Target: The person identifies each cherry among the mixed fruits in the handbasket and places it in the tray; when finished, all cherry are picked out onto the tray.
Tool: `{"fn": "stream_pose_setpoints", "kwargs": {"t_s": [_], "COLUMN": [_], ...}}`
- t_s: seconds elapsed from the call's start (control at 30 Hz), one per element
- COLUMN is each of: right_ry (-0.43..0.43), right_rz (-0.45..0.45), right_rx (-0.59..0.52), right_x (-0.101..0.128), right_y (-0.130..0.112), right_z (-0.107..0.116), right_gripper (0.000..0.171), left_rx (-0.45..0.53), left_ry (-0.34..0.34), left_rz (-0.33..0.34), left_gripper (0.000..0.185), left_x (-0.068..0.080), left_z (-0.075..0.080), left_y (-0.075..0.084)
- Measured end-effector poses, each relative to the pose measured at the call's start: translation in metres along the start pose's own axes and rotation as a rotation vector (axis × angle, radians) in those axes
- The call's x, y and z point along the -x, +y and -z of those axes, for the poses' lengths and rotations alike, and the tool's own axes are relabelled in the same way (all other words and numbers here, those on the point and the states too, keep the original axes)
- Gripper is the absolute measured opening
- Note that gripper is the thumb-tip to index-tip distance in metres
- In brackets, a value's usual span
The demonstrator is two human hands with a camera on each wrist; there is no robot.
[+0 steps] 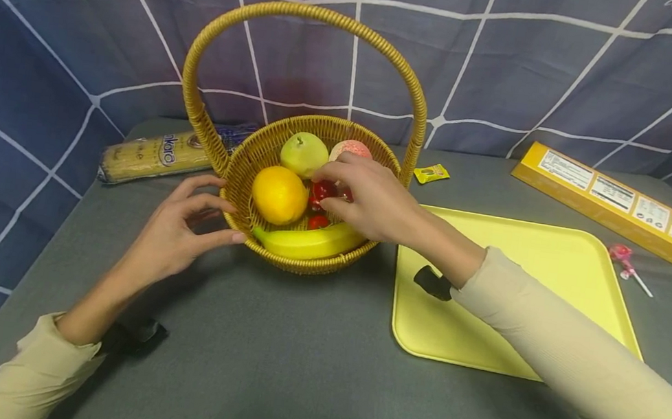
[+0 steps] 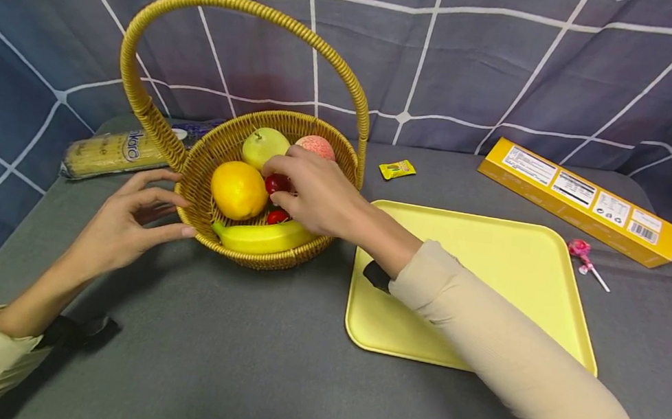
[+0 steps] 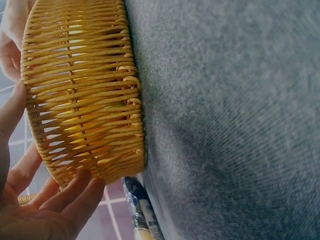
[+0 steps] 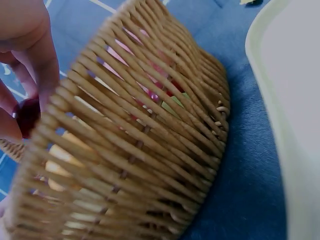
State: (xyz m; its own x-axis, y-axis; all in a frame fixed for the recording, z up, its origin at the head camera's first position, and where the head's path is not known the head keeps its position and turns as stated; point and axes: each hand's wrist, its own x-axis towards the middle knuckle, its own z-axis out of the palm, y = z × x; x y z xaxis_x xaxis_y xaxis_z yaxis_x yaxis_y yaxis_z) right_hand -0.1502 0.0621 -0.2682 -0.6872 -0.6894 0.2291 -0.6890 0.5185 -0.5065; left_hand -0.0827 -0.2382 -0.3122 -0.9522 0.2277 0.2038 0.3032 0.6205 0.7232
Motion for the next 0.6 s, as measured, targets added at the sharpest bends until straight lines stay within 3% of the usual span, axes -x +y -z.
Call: {"fn": "stream_pose_setpoints", "kwargs": {"t_s": [0.47,0.6], "right_ry": [0.131,0.130], "right_rz": [0.137,0.109], "right_rx": [-0.077,-0.070], "right_x": [0.074,0.099], "right_y": [0.004,0.015], "right_z": [0.020,0.025], "right_gripper": [0.029,0.033], "left_rx": [-0.018,-0.026], "left_ry": [-0.005,-0.003], "left_rz": [-0.008,-0.021], "left_gripper": [0.037,0.037], "left_x": [0.002,0.001], "left_z": [0.001,0.001], "left_y": [-0.001,-0.001]}}
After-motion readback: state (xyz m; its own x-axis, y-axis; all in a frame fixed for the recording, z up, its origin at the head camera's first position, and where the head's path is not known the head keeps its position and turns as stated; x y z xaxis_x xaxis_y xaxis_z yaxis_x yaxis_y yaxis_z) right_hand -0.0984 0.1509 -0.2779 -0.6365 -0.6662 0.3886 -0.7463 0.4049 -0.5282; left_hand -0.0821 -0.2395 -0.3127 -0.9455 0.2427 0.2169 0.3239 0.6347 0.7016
